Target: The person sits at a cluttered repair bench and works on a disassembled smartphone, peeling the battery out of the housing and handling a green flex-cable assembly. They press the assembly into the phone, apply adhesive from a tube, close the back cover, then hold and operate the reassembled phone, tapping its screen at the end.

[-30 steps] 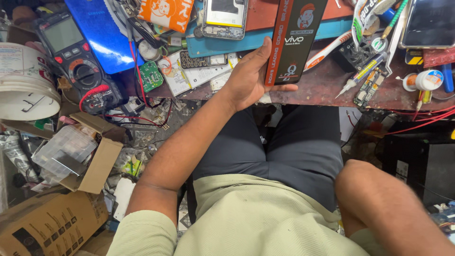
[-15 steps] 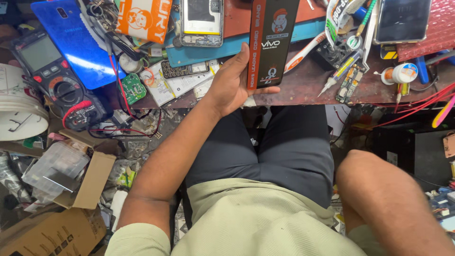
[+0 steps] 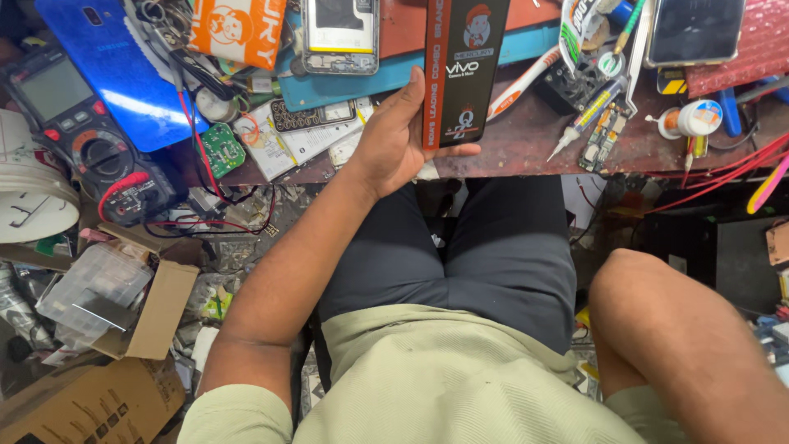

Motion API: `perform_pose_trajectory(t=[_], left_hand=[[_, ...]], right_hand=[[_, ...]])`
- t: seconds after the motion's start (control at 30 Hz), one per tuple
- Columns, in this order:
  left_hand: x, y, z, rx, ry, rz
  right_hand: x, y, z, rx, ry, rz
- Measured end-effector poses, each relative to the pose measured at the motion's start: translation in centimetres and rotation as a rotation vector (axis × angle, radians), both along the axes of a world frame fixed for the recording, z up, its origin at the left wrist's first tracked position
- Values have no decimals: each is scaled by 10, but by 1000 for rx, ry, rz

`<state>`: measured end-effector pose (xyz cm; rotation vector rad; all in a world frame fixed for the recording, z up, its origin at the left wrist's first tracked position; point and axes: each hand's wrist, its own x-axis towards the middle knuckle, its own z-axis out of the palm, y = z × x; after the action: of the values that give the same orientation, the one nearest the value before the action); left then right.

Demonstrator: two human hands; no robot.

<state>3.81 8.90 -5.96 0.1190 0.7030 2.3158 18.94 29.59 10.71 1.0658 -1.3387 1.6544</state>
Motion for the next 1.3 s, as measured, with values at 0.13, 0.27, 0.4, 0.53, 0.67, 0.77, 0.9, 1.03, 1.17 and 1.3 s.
perform_pose_trajectory(t=[0.13, 0.27, 0.4, 0.53, 0.67, 0.77, 0.9, 1.03, 1.17, 1.3], left_hand=[[0, -1, 2, -24, 26, 5], [-1, -1, 4, -15, 9, 3], [0, -3, 3, -17, 27, -5], [0, -2, 3, 17, 33, -2], [1, -3, 4, 4, 41, 5], [2, -2, 5, 5, 45, 11], [1, -2, 5, -1, 68, 13], [2, -2, 6, -22, 79, 15], [3, -2, 8, -12, 96, 21], [4, -3, 9, 48, 85, 76]], right_hand=[[-16, 10, -8, -16, -37, -176], [-31, 22, -18, -14, -335, -670], [-83, 27, -90, 412, -741, -1116], [-84, 12, -147, 684, -639, -1256], [-97, -4, -159, 875, -707, -1346], [-105, 2, -157, 908, -715, -1308], [-106, 26, -164, 860, -747, -1226], [-109, 43, -171, 846, -725, -1165], [-114, 48, -163, 865, -722, -1167], [-108, 39, -138, 890, -713, -1167]])
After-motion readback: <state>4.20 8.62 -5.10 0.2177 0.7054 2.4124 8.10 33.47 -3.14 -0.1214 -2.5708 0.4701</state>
